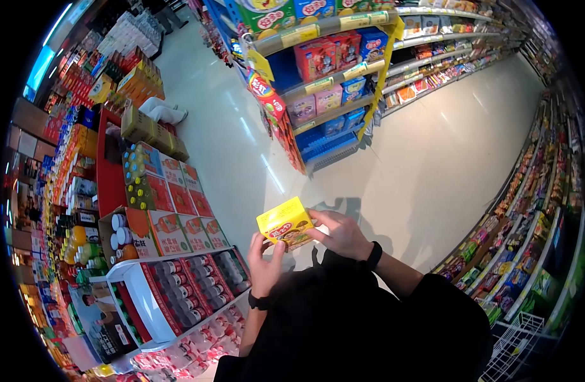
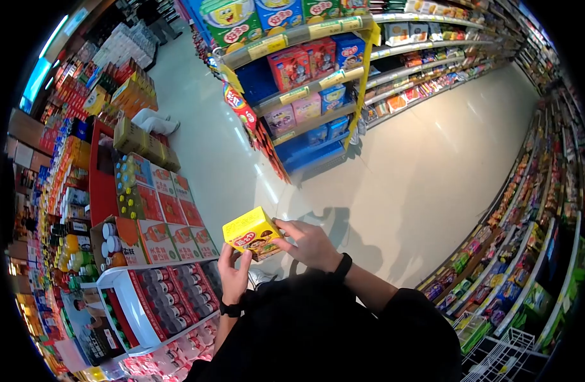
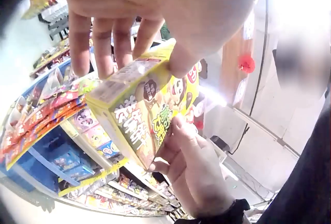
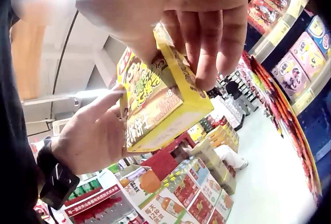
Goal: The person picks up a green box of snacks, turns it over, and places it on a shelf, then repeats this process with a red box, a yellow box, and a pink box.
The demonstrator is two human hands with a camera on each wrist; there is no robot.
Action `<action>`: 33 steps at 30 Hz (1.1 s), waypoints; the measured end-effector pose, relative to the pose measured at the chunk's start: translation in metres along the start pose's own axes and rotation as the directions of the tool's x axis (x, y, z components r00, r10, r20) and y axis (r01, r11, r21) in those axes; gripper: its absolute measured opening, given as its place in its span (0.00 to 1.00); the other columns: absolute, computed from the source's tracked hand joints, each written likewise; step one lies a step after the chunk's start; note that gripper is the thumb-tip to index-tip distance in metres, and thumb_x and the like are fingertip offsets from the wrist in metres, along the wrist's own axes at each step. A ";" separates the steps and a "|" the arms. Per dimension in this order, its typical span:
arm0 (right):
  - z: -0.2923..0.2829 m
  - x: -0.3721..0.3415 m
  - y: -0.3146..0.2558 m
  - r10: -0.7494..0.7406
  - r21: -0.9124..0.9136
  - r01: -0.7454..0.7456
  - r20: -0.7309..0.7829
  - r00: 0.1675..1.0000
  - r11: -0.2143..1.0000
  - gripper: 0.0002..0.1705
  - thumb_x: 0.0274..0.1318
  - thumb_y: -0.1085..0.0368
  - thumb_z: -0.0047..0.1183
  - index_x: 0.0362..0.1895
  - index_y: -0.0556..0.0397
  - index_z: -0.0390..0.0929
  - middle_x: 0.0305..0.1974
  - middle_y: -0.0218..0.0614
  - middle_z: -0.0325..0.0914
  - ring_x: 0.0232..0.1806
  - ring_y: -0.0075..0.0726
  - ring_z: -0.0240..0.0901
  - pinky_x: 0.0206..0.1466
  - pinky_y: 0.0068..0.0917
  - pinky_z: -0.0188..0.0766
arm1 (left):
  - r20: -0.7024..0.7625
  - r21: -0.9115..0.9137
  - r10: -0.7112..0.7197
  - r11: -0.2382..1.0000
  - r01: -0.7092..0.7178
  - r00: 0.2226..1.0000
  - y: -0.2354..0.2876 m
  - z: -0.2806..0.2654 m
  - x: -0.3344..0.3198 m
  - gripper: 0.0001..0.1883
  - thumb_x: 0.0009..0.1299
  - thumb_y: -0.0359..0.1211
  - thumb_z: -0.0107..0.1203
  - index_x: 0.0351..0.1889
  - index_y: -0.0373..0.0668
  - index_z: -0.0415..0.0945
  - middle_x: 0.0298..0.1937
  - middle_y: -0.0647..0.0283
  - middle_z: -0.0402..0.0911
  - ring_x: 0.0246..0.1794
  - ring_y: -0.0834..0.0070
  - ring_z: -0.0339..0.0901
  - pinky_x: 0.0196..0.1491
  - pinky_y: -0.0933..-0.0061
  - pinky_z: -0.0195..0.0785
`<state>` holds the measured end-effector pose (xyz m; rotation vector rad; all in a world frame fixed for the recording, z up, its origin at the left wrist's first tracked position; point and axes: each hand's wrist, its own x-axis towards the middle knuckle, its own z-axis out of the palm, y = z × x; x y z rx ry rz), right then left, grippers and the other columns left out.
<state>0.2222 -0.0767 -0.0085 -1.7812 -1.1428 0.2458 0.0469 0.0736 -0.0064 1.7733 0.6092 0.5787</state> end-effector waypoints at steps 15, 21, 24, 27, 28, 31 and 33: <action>0.142 0.084 -0.089 -0.337 0.052 0.333 0.172 0.926 0.941 0.26 0.63 0.63 0.66 0.62 0.59 0.78 0.49 0.47 0.85 0.47 0.48 0.84 0.50 0.37 0.81 | -0.403 0.040 -0.049 0.997 0.071 0.914 -0.041 -0.152 -0.037 0.20 0.66 0.29 0.71 0.55 0.35 0.82 0.47 0.58 0.87 0.47 0.72 0.84 0.47 0.72 0.79; 0.239 0.114 -0.156 -0.350 0.220 0.279 0.433 0.831 0.935 0.22 0.63 0.65 0.65 0.58 0.61 0.79 0.47 0.49 0.85 0.46 0.50 0.85 0.48 0.38 0.81 | -0.582 0.112 -0.049 0.984 0.139 0.812 -0.046 -0.246 -0.077 0.24 0.65 0.33 0.71 0.59 0.36 0.81 0.47 0.54 0.87 0.44 0.67 0.85 0.46 0.69 0.78; 0.296 0.123 -0.185 -0.418 0.273 0.319 0.520 0.744 0.908 0.20 0.63 0.65 0.64 0.56 0.61 0.80 0.47 0.49 0.85 0.46 0.51 0.85 0.47 0.38 0.80 | -0.698 0.164 -0.025 0.967 0.194 0.715 -0.051 -0.287 -0.108 0.22 0.66 0.34 0.71 0.57 0.36 0.82 0.45 0.57 0.87 0.42 0.72 0.83 0.45 0.72 0.76; 0.352 0.124 -0.216 -0.505 0.366 0.350 0.574 0.644 0.862 0.17 0.63 0.67 0.64 0.53 0.62 0.80 0.46 0.49 0.84 0.45 0.52 0.84 0.44 0.36 0.81 | -0.802 0.160 -0.035 0.949 0.271 0.596 -0.063 -0.316 -0.146 0.23 0.65 0.35 0.72 0.56 0.35 0.81 0.44 0.57 0.87 0.39 0.72 0.83 0.44 0.71 0.76; 0.369 0.123 -0.226 -0.531 0.395 0.356 0.591 0.607 0.847 0.17 0.63 0.67 0.64 0.53 0.62 0.80 0.46 0.49 0.84 0.45 0.52 0.84 0.45 0.36 0.81 | -0.829 0.150 -0.046 0.942 0.301 0.558 -0.065 -0.324 -0.157 0.23 0.65 0.35 0.73 0.55 0.35 0.81 0.45 0.57 0.88 0.39 0.72 0.83 0.43 0.71 0.77; 0.413 0.120 -0.255 -0.617 0.462 0.410 0.616 0.490 0.787 0.17 0.62 0.68 0.64 0.53 0.62 0.80 0.47 0.49 0.84 0.46 0.52 0.84 0.49 0.37 0.81 | -0.889 0.055 -0.105 0.941 0.333 0.445 -0.072 -0.344 -0.188 0.22 0.65 0.36 0.73 0.53 0.37 0.81 0.44 0.57 0.87 0.40 0.65 0.84 0.45 0.67 0.76; 0.444 0.114 -0.265 -0.633 0.504 0.385 0.647 0.424 0.773 0.19 0.62 0.68 0.64 0.56 0.60 0.80 0.48 0.50 0.84 0.48 0.54 0.84 0.50 0.39 0.80 | -0.926 -0.009 -0.132 0.943 0.331 0.353 -0.077 -0.352 -0.207 0.24 0.65 0.35 0.72 0.57 0.37 0.79 0.43 0.58 0.88 0.40 0.68 0.84 0.44 0.68 0.76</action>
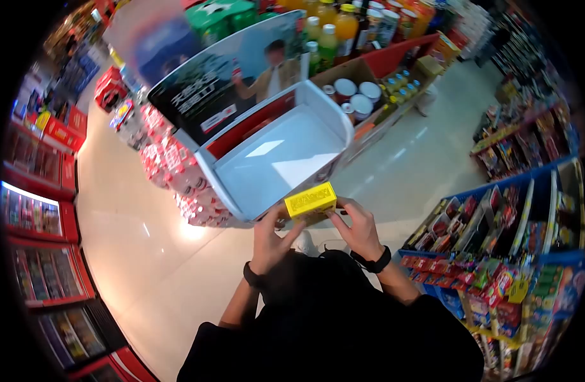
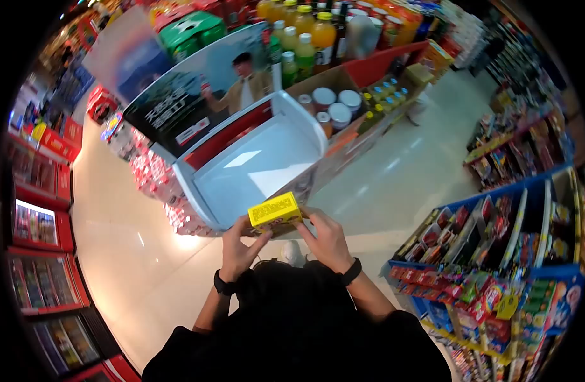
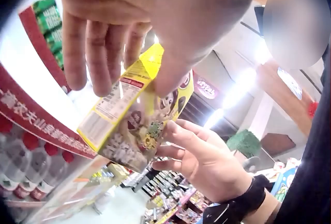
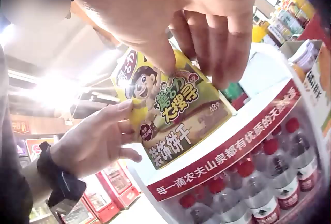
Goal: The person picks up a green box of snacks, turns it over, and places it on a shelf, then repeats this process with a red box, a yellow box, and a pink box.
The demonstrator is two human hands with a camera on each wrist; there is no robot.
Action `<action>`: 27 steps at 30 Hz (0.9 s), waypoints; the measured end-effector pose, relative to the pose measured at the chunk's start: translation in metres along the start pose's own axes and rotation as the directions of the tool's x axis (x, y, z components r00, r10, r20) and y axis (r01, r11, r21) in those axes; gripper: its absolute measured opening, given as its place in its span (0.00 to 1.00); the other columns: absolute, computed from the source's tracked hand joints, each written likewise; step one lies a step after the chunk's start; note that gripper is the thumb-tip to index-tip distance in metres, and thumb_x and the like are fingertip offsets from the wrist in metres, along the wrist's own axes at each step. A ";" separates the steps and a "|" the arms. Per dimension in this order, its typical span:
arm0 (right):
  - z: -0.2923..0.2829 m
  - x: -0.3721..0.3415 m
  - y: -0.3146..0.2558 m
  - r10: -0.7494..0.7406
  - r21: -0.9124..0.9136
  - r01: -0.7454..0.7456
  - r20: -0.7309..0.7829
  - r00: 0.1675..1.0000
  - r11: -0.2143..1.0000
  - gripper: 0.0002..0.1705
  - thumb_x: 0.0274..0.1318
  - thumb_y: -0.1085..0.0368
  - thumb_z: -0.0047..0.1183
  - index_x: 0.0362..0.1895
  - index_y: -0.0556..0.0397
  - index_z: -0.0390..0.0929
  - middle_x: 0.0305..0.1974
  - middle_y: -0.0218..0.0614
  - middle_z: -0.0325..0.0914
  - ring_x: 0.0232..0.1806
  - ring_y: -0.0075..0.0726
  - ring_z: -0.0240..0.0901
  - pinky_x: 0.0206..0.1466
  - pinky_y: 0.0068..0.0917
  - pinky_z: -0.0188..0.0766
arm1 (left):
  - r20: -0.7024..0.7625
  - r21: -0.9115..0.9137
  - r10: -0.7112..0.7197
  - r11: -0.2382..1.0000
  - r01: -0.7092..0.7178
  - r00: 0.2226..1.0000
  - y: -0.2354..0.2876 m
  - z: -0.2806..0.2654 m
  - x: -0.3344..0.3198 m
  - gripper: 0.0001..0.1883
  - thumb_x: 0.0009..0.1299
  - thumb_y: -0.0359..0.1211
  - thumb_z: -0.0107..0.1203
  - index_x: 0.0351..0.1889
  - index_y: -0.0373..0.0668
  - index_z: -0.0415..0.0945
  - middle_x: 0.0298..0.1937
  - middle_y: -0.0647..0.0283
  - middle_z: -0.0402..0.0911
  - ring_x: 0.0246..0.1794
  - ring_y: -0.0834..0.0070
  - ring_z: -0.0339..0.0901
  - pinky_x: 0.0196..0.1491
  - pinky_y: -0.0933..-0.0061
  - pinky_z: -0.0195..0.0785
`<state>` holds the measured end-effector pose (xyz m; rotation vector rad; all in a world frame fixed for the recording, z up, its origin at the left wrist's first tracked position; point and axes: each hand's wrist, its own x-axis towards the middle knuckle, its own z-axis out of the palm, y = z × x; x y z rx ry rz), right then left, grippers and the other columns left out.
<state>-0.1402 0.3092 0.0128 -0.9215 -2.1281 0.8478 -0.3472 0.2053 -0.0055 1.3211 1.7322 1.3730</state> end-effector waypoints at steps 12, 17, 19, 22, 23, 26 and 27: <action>0.086 0.063 0.004 -0.094 0.132 0.075 0.138 0.986 0.988 0.21 0.63 0.69 0.63 0.60 0.58 0.80 0.47 0.50 0.86 0.47 0.55 0.85 0.49 0.39 0.80 | -0.417 0.244 -0.013 0.962 0.126 0.909 -0.004 -0.032 -0.002 0.32 0.69 0.27 0.67 0.71 0.40 0.69 0.51 0.53 0.84 0.34 0.66 0.88 0.34 0.69 0.79; 0.102 0.068 0.020 -0.097 0.156 0.074 0.139 0.986 0.985 0.22 0.64 0.67 0.62 0.61 0.55 0.80 0.49 0.53 0.85 0.49 0.59 0.83 0.49 0.42 0.80 | -0.410 0.463 0.040 0.870 0.171 0.911 -0.003 -0.035 0.002 0.29 0.69 0.30 0.68 0.69 0.43 0.73 0.56 0.55 0.79 0.31 0.66 0.85 0.31 0.66 0.75; 0.107 0.070 0.020 -0.084 0.152 0.061 0.152 0.985 0.986 0.21 0.64 0.67 0.62 0.61 0.54 0.80 0.48 0.54 0.85 0.47 0.59 0.84 0.48 0.43 0.80 | -0.427 0.525 0.060 0.829 0.193 0.902 -0.006 -0.036 0.002 0.28 0.67 0.31 0.69 0.66 0.44 0.76 0.58 0.55 0.76 0.36 0.65 0.84 0.33 0.64 0.75; 0.113 0.068 0.025 -0.086 0.140 0.062 0.172 0.981 0.988 0.21 0.64 0.66 0.62 0.61 0.53 0.81 0.43 0.54 0.85 0.42 0.58 0.84 0.44 0.43 0.79 | -0.442 0.561 0.016 0.785 0.263 0.897 0.004 -0.041 0.002 0.28 0.64 0.33 0.72 0.63 0.42 0.78 0.55 0.54 0.73 0.46 0.62 0.82 0.39 0.62 0.76; 0.113 0.066 0.027 -0.092 0.134 0.068 0.181 0.979 0.989 0.21 0.64 0.65 0.62 0.60 0.52 0.82 0.42 0.53 0.85 0.40 0.58 0.84 0.42 0.44 0.79 | -0.448 0.563 -0.014 0.773 0.294 0.894 0.008 -0.042 0.002 0.28 0.63 0.34 0.73 0.62 0.41 0.79 0.53 0.54 0.73 0.49 0.61 0.81 0.42 0.62 0.76; 0.113 0.064 0.024 -0.081 0.093 0.059 0.262 0.962 0.994 0.20 0.64 0.63 0.62 0.59 0.53 0.83 0.38 0.52 0.85 0.35 0.57 0.83 0.38 0.45 0.78 | -0.435 0.671 0.133 0.707 0.222 0.891 0.002 -0.045 -0.001 0.28 0.62 0.35 0.75 0.60 0.42 0.79 0.68 0.45 0.66 0.62 0.49 0.74 0.57 0.57 0.73; 0.115 0.063 0.025 -0.095 0.096 0.073 0.250 0.964 0.993 0.19 0.64 0.63 0.63 0.58 0.54 0.83 0.37 0.52 0.85 0.34 0.57 0.82 0.38 0.45 0.77 | -0.415 0.730 0.203 0.656 0.191 0.887 0.001 -0.047 -0.002 0.28 0.61 0.35 0.75 0.60 0.43 0.79 0.72 0.44 0.64 0.64 0.47 0.73 0.60 0.56 0.72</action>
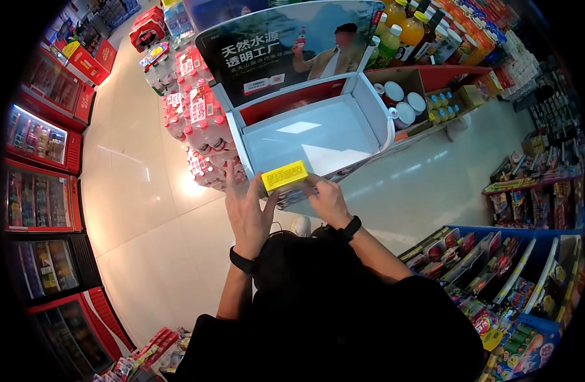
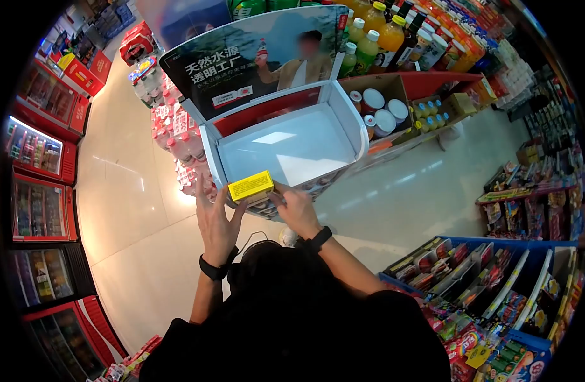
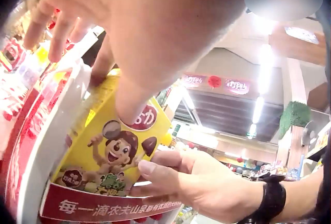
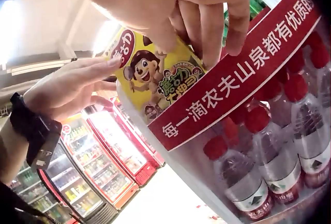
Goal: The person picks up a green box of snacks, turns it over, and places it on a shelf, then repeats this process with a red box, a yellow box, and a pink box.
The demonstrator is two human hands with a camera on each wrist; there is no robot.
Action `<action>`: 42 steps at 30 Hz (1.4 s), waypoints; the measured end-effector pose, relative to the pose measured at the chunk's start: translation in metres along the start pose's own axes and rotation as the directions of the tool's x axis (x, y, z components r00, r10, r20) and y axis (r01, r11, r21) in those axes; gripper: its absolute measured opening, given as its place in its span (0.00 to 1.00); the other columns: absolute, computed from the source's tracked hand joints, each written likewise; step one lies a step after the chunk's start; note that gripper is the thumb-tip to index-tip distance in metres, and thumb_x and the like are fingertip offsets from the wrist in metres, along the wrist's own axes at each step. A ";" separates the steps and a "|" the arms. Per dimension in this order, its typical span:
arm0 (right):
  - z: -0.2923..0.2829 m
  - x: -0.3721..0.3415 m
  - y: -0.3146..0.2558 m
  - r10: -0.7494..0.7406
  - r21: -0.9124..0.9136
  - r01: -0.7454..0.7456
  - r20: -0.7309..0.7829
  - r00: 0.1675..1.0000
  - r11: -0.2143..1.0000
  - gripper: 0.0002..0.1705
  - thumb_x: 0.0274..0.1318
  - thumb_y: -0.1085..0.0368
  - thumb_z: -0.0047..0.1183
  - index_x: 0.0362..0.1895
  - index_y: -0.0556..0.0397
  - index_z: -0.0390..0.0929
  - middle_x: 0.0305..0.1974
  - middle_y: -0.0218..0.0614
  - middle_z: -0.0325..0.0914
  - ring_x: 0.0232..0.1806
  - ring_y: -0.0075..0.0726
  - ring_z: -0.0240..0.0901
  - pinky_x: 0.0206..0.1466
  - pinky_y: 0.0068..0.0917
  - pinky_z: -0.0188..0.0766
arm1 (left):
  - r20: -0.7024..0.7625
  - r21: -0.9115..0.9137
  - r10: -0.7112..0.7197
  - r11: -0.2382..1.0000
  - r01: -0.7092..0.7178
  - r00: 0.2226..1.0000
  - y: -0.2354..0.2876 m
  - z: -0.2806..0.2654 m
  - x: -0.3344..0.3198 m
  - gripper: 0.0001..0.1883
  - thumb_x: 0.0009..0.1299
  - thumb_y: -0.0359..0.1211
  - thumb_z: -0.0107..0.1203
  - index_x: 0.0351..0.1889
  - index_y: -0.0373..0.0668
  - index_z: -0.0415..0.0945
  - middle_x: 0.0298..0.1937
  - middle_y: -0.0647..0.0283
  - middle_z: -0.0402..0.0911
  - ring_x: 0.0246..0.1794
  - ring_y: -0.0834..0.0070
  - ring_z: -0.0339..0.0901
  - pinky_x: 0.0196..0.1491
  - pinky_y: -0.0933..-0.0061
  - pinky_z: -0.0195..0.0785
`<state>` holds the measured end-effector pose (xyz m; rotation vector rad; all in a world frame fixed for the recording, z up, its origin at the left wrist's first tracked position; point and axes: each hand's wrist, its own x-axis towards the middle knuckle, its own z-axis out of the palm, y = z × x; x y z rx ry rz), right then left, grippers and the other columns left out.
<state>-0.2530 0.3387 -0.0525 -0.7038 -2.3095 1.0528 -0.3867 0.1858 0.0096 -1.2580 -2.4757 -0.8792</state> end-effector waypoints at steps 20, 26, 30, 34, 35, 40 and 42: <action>0.001 0.001 0.009 -0.066 -0.018 0.067 0.010 0.998 0.998 0.18 0.62 0.66 0.62 0.56 0.52 0.83 0.44 0.46 0.83 0.45 0.53 0.80 0.48 0.45 0.77 | 0.088 -0.140 0.023 0.990 -0.011 0.996 -0.003 0.002 0.012 0.27 0.60 0.33 0.75 0.57 0.46 0.79 0.76 0.46 0.63 0.70 0.47 0.67 0.66 0.52 0.65; -0.014 0.003 -0.005 -0.068 -0.022 0.069 0.021 0.997 0.997 0.22 0.60 0.64 0.64 0.58 0.58 0.80 0.48 0.46 0.83 0.49 0.53 0.80 0.53 0.44 0.77 | 0.125 -0.144 0.045 0.989 -0.027 0.991 0.000 -0.005 0.014 0.32 0.60 0.36 0.76 0.61 0.44 0.76 0.76 0.41 0.61 0.73 0.44 0.62 0.70 0.47 0.59; -0.037 -0.010 0.006 -0.097 -0.091 0.084 -0.149 0.984 0.992 0.24 0.62 0.62 0.64 0.59 0.60 0.78 0.51 0.50 0.83 0.55 0.55 0.78 0.58 0.44 0.75 | 0.073 -0.162 0.028 0.987 -0.016 0.997 0.010 -0.013 0.016 0.36 0.57 0.37 0.79 0.63 0.43 0.75 0.76 0.41 0.61 0.75 0.45 0.61 0.72 0.45 0.57; -0.063 -0.042 0.023 0.003 -0.112 -0.029 -0.224 0.975 0.993 0.22 0.63 0.63 0.63 0.59 0.58 0.78 0.51 0.53 0.82 0.56 0.58 0.77 0.58 0.45 0.75 | 0.007 -0.320 0.112 0.942 -0.104 0.994 0.023 -0.012 0.011 0.33 0.56 0.30 0.78 0.60 0.42 0.77 0.75 0.45 0.65 0.74 0.46 0.64 0.74 0.48 0.60; -0.068 -0.055 0.028 0.022 -0.109 -0.050 -0.241 0.970 0.993 0.22 0.63 0.63 0.63 0.59 0.58 0.79 0.50 0.53 0.83 0.55 0.59 0.78 0.58 0.46 0.75 | 0.019 -0.335 0.166 0.930 -0.150 0.986 0.030 -0.013 0.010 0.30 0.56 0.27 0.77 0.57 0.42 0.79 0.74 0.46 0.66 0.73 0.47 0.66 0.72 0.50 0.63; -0.077 -0.141 0.040 0.227 -0.120 -0.273 -0.301 0.926 0.954 0.22 0.66 0.58 0.61 0.60 0.54 0.79 0.39 0.52 0.81 0.43 0.62 0.77 0.50 0.52 0.75 | 0.251 -0.604 0.550 0.732 -0.315 0.797 0.081 0.019 -0.004 0.18 0.60 0.25 0.72 0.48 0.39 0.82 0.56 0.54 0.82 0.58 0.52 0.78 0.60 0.55 0.71; -0.075 -0.177 0.038 0.344 -0.042 -0.387 -0.375 0.861 0.921 0.22 0.67 0.55 0.59 0.60 0.51 0.79 0.36 0.51 0.79 0.41 0.61 0.77 0.47 0.51 0.74 | 0.373 -0.690 0.683 0.657 -0.304 0.629 0.107 0.037 -0.015 0.16 0.63 0.26 0.70 0.48 0.39 0.83 0.51 0.55 0.84 0.53 0.53 0.80 0.56 0.57 0.72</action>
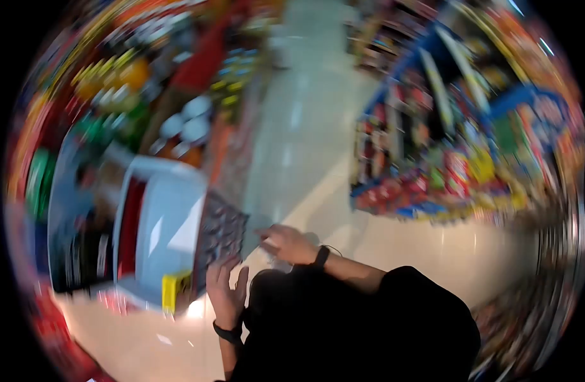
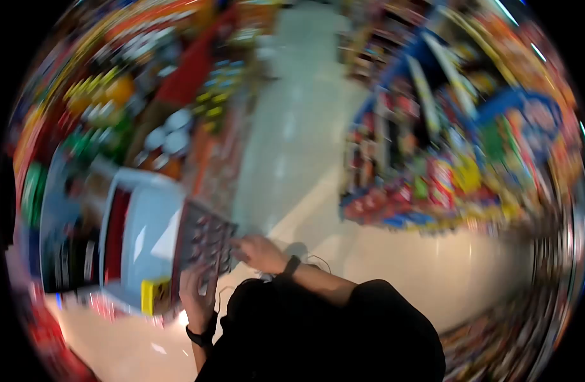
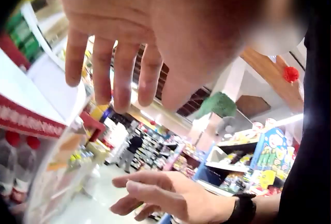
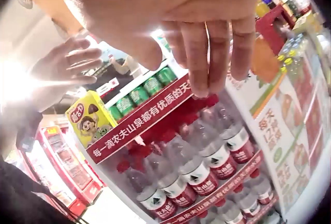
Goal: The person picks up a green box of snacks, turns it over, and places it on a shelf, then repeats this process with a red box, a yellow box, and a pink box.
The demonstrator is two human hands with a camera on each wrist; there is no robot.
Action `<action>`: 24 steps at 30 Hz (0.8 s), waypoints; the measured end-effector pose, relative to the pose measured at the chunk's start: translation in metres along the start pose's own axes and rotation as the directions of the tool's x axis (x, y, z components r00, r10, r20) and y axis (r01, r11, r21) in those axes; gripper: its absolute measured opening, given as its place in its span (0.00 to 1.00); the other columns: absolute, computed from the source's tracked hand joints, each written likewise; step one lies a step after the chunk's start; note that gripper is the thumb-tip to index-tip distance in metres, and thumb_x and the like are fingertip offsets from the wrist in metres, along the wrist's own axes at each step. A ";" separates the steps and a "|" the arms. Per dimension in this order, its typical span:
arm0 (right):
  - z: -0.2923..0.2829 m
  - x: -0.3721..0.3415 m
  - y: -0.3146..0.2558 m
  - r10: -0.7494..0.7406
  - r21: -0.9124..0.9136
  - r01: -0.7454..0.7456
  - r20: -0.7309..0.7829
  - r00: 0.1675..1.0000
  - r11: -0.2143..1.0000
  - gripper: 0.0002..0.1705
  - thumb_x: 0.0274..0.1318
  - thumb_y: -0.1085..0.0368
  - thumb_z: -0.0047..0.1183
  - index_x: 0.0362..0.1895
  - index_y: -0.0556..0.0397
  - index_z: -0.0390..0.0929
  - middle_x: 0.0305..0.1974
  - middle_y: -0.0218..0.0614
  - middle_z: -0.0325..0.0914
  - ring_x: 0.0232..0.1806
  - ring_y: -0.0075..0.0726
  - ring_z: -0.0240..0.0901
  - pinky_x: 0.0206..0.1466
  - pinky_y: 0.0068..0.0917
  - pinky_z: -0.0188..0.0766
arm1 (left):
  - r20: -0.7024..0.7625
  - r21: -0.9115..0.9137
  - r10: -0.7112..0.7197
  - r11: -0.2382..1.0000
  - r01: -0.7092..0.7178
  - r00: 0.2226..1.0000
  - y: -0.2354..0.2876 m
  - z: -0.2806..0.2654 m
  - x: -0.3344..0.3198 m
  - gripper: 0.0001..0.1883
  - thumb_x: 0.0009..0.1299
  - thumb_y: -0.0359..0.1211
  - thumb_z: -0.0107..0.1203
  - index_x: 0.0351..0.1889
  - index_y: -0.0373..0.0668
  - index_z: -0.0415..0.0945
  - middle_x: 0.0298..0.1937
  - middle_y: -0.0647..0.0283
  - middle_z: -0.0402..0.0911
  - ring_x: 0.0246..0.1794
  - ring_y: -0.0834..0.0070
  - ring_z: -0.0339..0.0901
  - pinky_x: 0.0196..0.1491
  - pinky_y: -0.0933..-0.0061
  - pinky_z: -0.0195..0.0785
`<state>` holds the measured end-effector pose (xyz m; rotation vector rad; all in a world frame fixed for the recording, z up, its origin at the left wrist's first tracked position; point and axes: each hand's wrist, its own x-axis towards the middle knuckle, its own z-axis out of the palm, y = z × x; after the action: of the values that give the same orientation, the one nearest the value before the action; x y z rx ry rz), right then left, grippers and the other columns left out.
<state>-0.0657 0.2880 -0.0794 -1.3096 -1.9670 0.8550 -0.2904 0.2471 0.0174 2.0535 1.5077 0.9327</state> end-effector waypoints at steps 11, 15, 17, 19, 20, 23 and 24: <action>-0.159 -0.209 0.059 0.470 0.087 -0.496 -0.496 0.731 0.864 0.21 0.72 0.53 0.53 0.59 0.52 0.82 0.48 0.45 0.86 0.47 0.50 0.83 0.53 0.41 0.78 | 0.546 -0.305 0.485 0.875 -0.377 0.683 0.131 0.179 0.064 0.12 0.69 0.31 0.65 0.48 0.36 0.81 0.44 0.49 0.85 0.46 0.47 0.81 0.51 0.56 0.73; -0.219 -0.290 0.081 0.504 0.195 -0.537 -0.690 0.520 0.821 0.19 0.71 0.55 0.54 0.55 0.55 0.83 0.46 0.46 0.87 0.44 0.49 0.85 0.51 0.38 0.79 | 0.557 -0.472 0.622 0.782 -0.406 0.551 0.232 0.242 0.055 0.12 0.70 0.30 0.64 0.49 0.37 0.81 0.46 0.49 0.85 0.49 0.47 0.82 0.52 0.58 0.75; -0.248 -0.323 0.086 0.521 0.273 -0.530 -0.753 0.401 0.803 0.18 0.71 0.57 0.55 0.54 0.56 0.84 0.45 0.47 0.87 0.43 0.47 0.86 0.48 0.37 0.80 | 0.561 -0.553 0.656 0.751 -0.360 0.506 0.279 0.277 0.046 0.12 0.71 0.29 0.64 0.50 0.36 0.81 0.47 0.50 0.85 0.49 0.51 0.83 0.52 0.60 0.75; -0.274 -0.352 0.101 0.468 0.305 -0.459 -0.832 0.297 0.834 0.15 0.70 0.58 0.56 0.49 0.55 0.85 0.43 0.47 0.86 0.41 0.49 0.84 0.47 0.39 0.79 | 0.519 -0.616 0.692 0.710 -0.341 0.502 0.321 0.313 0.034 0.12 0.72 0.29 0.63 0.51 0.35 0.81 0.47 0.51 0.86 0.47 0.56 0.84 0.52 0.63 0.76; -0.289 -0.364 0.108 0.442 0.315 -0.423 -0.863 0.244 0.850 0.14 0.69 0.58 0.56 0.47 0.55 0.85 0.42 0.48 0.86 0.41 0.50 0.83 0.46 0.41 0.78 | 0.515 -0.621 0.682 0.714 -0.323 0.518 0.340 0.329 0.029 0.13 0.73 0.29 0.62 0.53 0.35 0.81 0.50 0.51 0.85 0.49 0.56 0.84 0.52 0.63 0.76; -0.344 -0.379 0.128 0.297 0.245 -0.434 -0.953 0.055 0.867 0.14 0.68 0.58 0.57 0.49 0.55 0.84 0.42 0.47 0.85 0.45 0.54 0.82 0.51 0.43 0.77 | 0.469 -0.653 0.680 0.696 -0.297 0.564 0.387 0.377 0.027 0.16 0.74 0.29 0.61 0.58 0.36 0.78 0.55 0.52 0.83 0.54 0.58 0.82 0.53 0.65 0.76; -0.364 -0.382 0.136 0.218 0.197 -0.447 -0.976 -0.003 0.873 0.15 0.68 0.58 0.57 0.50 0.55 0.83 0.43 0.48 0.85 0.47 0.56 0.81 0.52 0.43 0.77 | 0.438 -0.675 0.692 0.675 -0.299 0.573 0.400 0.394 0.029 0.17 0.75 0.29 0.60 0.60 0.35 0.77 0.57 0.51 0.81 0.55 0.59 0.82 0.53 0.65 0.76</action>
<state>0.4127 0.0343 -0.0215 -1.7810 -0.5240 -0.2192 0.2657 0.1662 0.0276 2.0607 0.1753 0.5668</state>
